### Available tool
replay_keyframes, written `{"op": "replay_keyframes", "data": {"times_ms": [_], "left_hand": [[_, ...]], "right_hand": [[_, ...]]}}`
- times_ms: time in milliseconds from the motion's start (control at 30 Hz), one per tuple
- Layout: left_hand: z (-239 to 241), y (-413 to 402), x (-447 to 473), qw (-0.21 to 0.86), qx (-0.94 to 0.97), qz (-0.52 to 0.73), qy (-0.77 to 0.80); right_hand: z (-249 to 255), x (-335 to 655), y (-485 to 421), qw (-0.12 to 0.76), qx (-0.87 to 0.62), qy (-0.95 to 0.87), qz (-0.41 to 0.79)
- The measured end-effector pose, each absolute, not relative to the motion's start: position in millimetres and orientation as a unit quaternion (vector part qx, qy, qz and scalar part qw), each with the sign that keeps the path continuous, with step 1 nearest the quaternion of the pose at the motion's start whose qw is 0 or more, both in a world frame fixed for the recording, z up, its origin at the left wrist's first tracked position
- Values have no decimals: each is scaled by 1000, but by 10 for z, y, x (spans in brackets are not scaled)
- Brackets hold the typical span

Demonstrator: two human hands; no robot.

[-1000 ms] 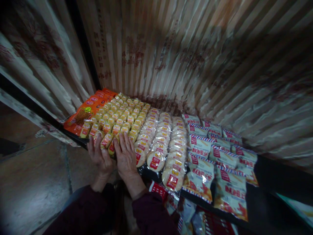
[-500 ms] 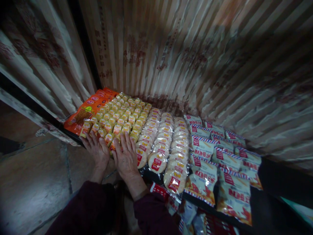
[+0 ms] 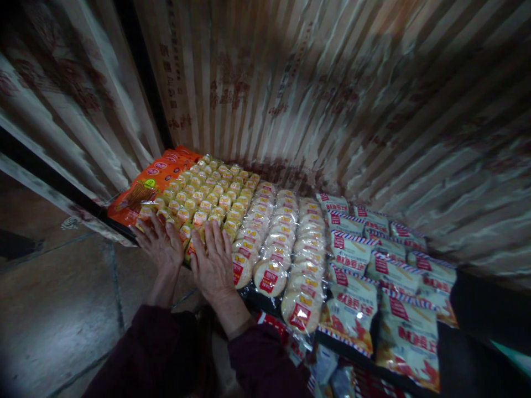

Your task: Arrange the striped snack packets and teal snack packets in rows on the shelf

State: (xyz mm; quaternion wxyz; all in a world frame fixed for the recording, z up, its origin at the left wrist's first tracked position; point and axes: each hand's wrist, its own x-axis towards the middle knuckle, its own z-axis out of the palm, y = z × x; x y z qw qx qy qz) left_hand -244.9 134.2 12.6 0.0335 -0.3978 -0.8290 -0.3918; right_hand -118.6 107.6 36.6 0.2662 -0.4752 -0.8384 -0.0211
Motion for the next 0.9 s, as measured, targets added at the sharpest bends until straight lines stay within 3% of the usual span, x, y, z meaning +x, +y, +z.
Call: {"op": "replay_keyframes", "data": {"times_ms": [900], "left_hand": [[59, 1380, -2530, 32, -496, -418, -761]], "right_hand": [[378, -1215, 1128, 270, -487, -830, -14]]}}
